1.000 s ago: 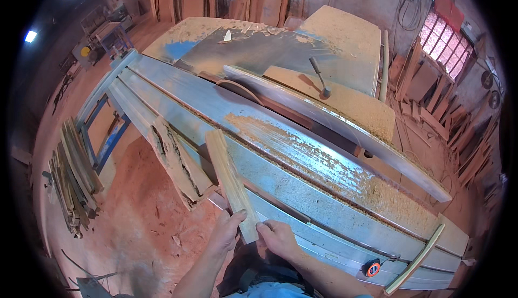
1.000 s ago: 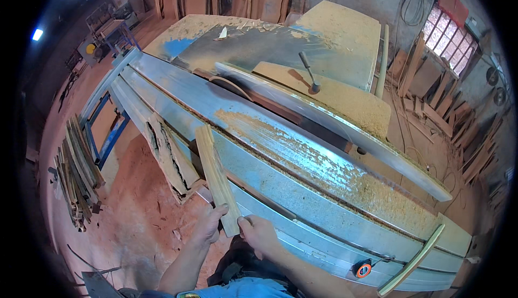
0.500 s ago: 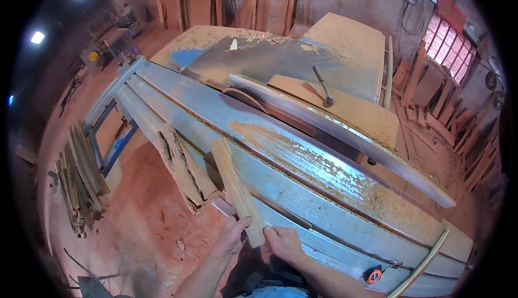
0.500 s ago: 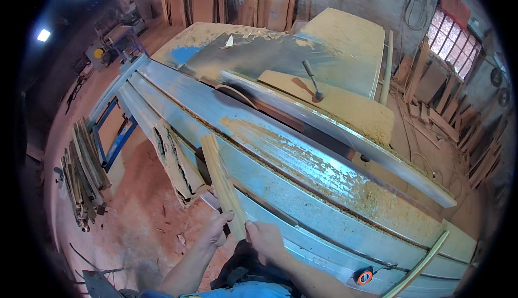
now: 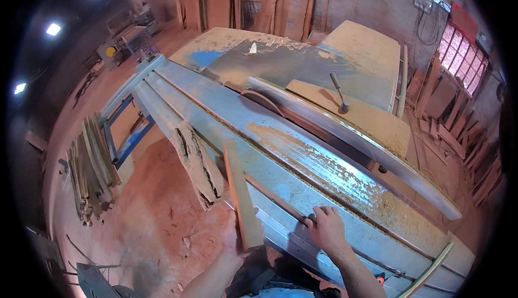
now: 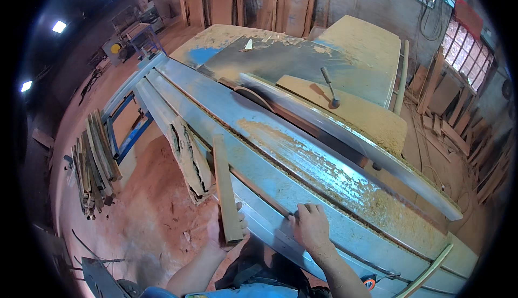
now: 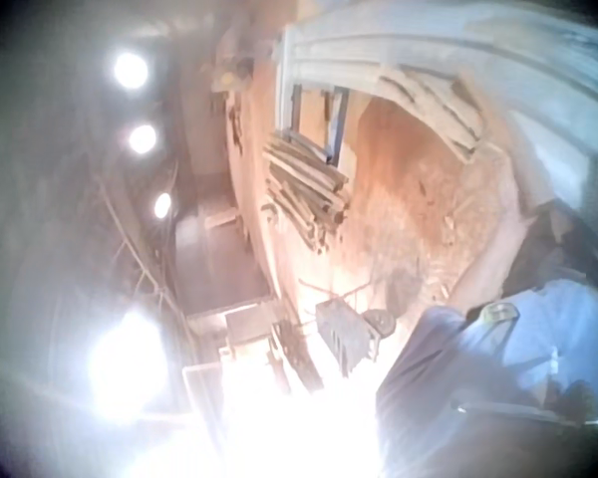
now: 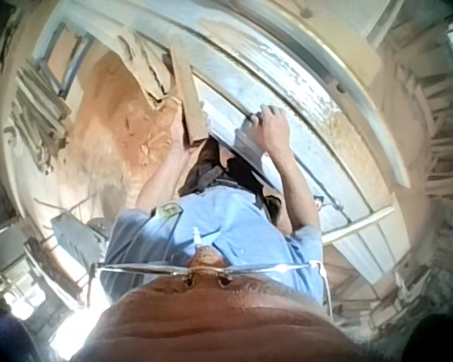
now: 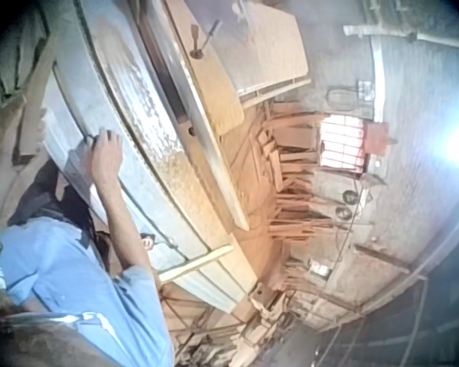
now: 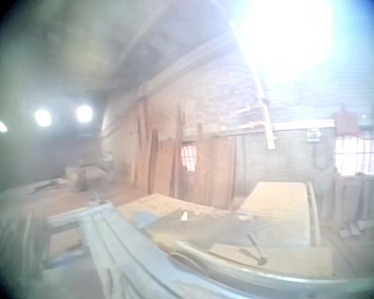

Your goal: The person measures and cuts thin wooden strips on a table saw, using a tape measure and a push stick. They repeatedly feed the strips through the saw blade, collect the cut pieces, and stack them on the table.

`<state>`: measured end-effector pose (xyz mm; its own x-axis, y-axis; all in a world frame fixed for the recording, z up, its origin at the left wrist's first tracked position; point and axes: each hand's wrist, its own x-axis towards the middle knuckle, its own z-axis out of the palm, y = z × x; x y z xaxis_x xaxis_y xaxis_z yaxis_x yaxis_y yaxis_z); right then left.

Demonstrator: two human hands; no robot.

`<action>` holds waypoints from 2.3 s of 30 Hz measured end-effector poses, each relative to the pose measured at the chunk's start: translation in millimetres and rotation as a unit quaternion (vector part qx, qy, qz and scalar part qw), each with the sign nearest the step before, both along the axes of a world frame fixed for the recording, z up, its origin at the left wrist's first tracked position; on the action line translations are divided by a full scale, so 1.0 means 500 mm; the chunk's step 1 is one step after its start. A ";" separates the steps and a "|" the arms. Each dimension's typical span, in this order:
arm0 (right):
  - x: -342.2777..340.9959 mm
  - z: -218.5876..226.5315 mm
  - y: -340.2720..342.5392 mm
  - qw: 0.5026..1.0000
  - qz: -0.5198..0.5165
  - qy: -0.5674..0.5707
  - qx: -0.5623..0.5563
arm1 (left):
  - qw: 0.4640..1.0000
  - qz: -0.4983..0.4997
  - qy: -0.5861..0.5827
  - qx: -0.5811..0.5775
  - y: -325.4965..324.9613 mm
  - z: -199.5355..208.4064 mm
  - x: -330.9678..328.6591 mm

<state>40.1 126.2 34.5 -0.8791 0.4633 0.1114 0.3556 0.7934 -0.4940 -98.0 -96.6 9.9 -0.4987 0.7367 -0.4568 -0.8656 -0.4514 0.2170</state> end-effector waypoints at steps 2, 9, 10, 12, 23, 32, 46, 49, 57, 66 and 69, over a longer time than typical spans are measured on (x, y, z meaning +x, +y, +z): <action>0.000 -0.014 0.002 0.999 0.030 -0.027 0.031 | 0.992 -0.019 -0.040 0.114 -0.012 -0.019 -0.006; -0.015 -0.082 0.001 0.992 0.048 -0.098 0.069 | 0.962 0.010 -0.070 0.265 -0.012 -0.017 0.003; -0.010 -0.094 -0.002 0.989 0.051 -0.115 0.071 | 0.956 0.008 -0.076 0.282 -0.010 -0.012 0.002; -0.009 -0.092 -0.007 0.989 0.047 -0.113 0.077 | 0.956 0.016 -0.077 0.283 -0.007 0.000 -0.002; -0.054 -0.074 -0.029 0.987 0.070 -0.104 0.104 | 0.965 0.009 -0.035 0.261 -0.012 -0.010 0.001; 0.000 -0.045 -0.021 0.970 0.019 -0.206 -0.130 | 0.944 0.003 -0.056 0.326 -0.026 -0.008 0.006; 0.242 -0.008 -0.022 0.825 -0.187 -0.029 -0.533 | 0.940 -0.051 -0.043 0.334 -0.006 -0.011 0.004; 0.228 -0.003 -0.040 0.855 -0.195 -0.024 -0.480 | 0.940 -0.039 -0.049 0.336 0.012 -0.006 0.009; 0.288 -0.042 0.001 0.972 -0.153 -0.125 -0.129 | 0.930 -0.066 -0.042 0.361 0.025 -0.013 0.014; 0.271 -0.004 0.047 0.991 -0.110 -0.017 -0.073 | 0.960 -0.213 0.050 0.174 -0.034 -0.009 -0.006; 0.215 0.036 0.072 0.985 -0.086 0.047 -0.145 | 0.941 -0.332 0.063 0.020 -0.051 0.052 -0.012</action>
